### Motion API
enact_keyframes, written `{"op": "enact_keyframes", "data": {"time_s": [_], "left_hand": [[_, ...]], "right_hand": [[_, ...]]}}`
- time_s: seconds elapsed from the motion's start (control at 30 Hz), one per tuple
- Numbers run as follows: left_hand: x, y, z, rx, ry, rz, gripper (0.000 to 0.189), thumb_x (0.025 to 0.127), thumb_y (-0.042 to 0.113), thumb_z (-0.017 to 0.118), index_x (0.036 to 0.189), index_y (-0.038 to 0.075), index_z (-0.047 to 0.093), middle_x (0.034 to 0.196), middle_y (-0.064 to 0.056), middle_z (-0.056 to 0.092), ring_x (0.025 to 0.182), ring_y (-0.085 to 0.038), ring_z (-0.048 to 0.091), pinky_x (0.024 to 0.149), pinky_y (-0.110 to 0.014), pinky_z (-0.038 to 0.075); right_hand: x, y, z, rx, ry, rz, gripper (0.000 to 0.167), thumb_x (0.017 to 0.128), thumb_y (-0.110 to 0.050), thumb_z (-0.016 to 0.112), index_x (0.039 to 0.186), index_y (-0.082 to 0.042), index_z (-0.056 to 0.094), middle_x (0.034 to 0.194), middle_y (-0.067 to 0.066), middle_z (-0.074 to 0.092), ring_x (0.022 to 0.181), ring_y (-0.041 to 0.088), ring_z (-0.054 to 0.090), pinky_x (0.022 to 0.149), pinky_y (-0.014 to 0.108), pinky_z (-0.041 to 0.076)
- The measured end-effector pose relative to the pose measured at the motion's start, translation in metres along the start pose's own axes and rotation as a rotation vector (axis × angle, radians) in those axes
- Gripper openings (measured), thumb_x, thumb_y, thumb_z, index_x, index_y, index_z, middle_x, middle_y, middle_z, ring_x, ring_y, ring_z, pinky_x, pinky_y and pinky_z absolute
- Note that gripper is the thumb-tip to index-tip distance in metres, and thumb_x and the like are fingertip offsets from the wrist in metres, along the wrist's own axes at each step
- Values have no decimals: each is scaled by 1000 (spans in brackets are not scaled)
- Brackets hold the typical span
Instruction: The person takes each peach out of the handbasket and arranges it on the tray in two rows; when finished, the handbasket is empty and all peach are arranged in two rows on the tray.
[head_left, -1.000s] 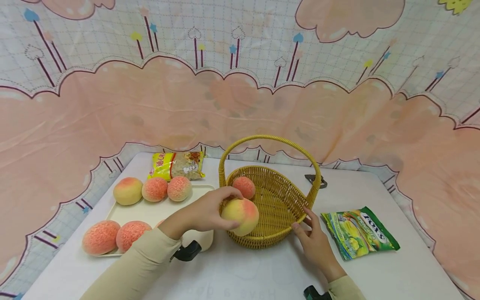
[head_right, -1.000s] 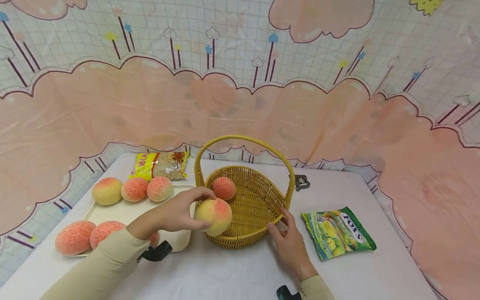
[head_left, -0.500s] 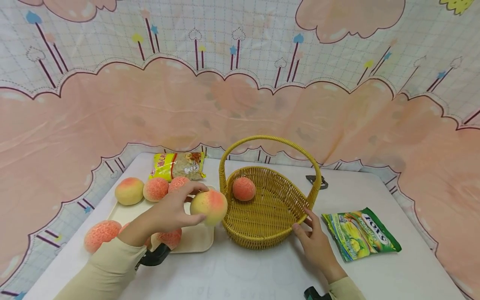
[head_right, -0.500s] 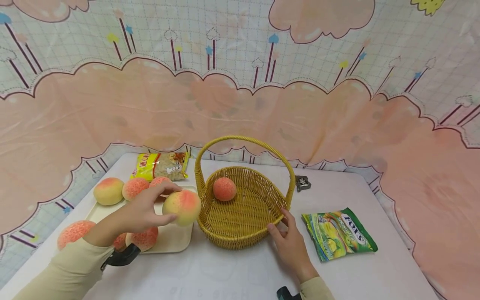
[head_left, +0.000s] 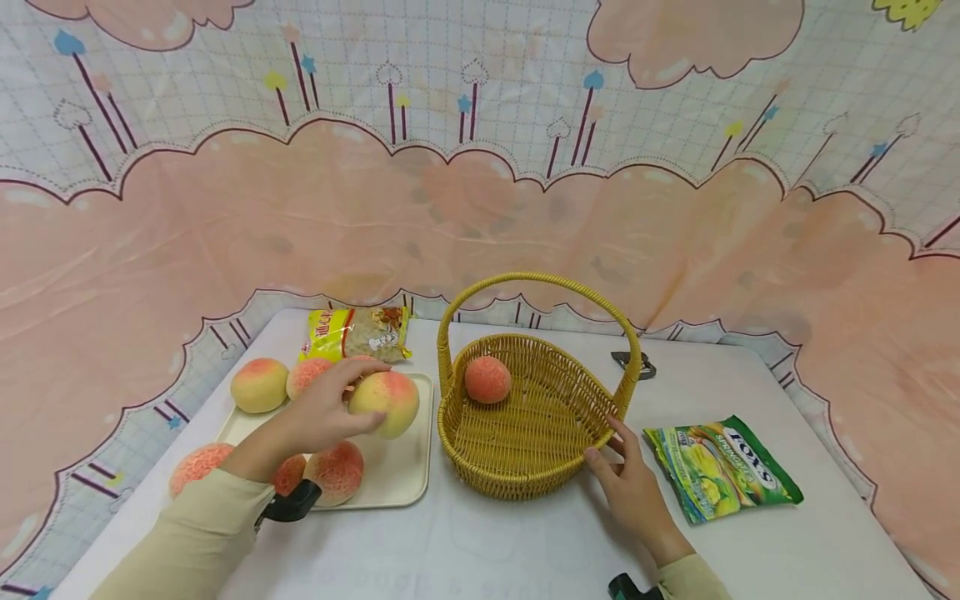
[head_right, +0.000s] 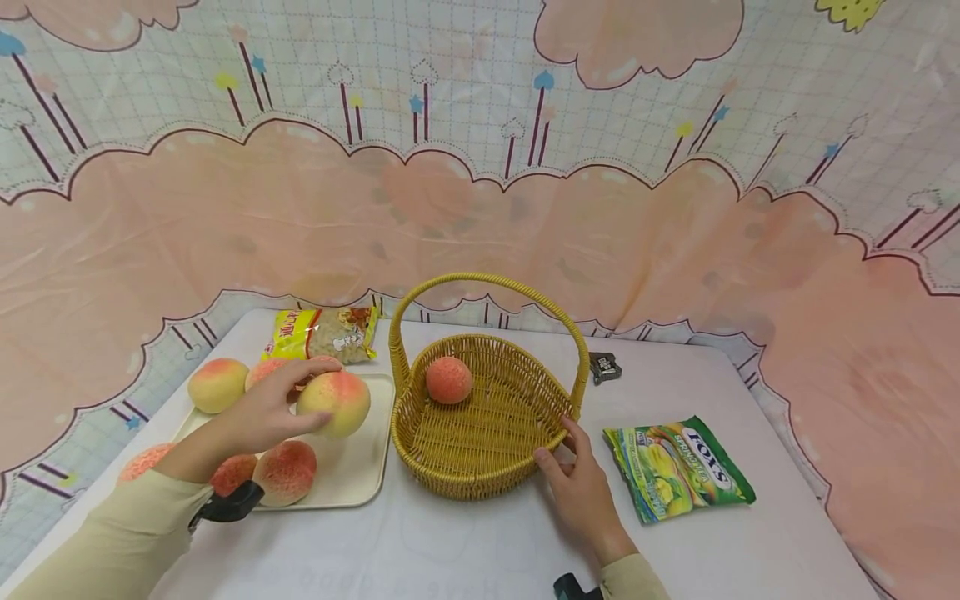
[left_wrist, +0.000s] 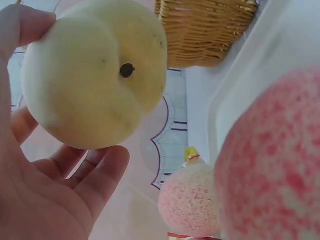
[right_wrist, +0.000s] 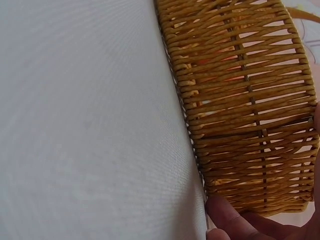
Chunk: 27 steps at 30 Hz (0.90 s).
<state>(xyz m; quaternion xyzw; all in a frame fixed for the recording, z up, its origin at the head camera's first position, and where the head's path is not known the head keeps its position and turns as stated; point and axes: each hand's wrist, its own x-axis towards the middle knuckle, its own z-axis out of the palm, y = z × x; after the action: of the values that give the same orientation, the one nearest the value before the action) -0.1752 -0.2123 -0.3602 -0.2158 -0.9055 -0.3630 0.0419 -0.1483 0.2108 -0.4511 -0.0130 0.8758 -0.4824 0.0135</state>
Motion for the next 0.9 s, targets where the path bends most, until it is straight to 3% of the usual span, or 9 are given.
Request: {"op": "enact_keyframes", "data": {"time_s": [0.13, 0.3, 0.63, 0.9], "left_hand": [[9, -5, 2, -42, 12, -40, 57, 83, 19, 79, 132, 3, 56, 126, -13, 58, 108, -32, 59, 93, -51, 50], [21, -8, 8, -20, 12, -74, 61, 81, 20, 82, 131, -1, 55, 124, -17, 59, 109, -38, 60, 93, -53, 50], [40, -16, 17, 34, -29, -91, 62, 82, 21, 80, 133, -4, 55, 126, -20, 59, 108, -33, 60, 92, -51, 50], [53, -20, 17, 60, -31, -99, 61, 82, 20, 82, 131, -6, 54, 126, -23, 60, 111, -39, 58, 93, -54, 49]], "right_hand": [[0, -1, 0, 3, 2, -3, 66, 105, -37, 53, 157, -17, 19, 149, 34, 36, 110, 35, 63, 81, 44, 56], [0, -1, 0, 2, 6, -3, 66, 105, -36, 53, 157, -17, 19, 149, 34, 37, 110, 36, 63, 81, 44, 56], [0, 0, 1, 2, 6, -9, 66, 105, -36, 54, 157, -17, 19, 148, 35, 37, 110, 37, 63, 80, 44, 57], [0, 0, 0, 4, 6, -14, 66, 105, -36, 53, 157, -17, 19, 148, 35, 37, 110, 36, 64, 81, 44, 56]]}}
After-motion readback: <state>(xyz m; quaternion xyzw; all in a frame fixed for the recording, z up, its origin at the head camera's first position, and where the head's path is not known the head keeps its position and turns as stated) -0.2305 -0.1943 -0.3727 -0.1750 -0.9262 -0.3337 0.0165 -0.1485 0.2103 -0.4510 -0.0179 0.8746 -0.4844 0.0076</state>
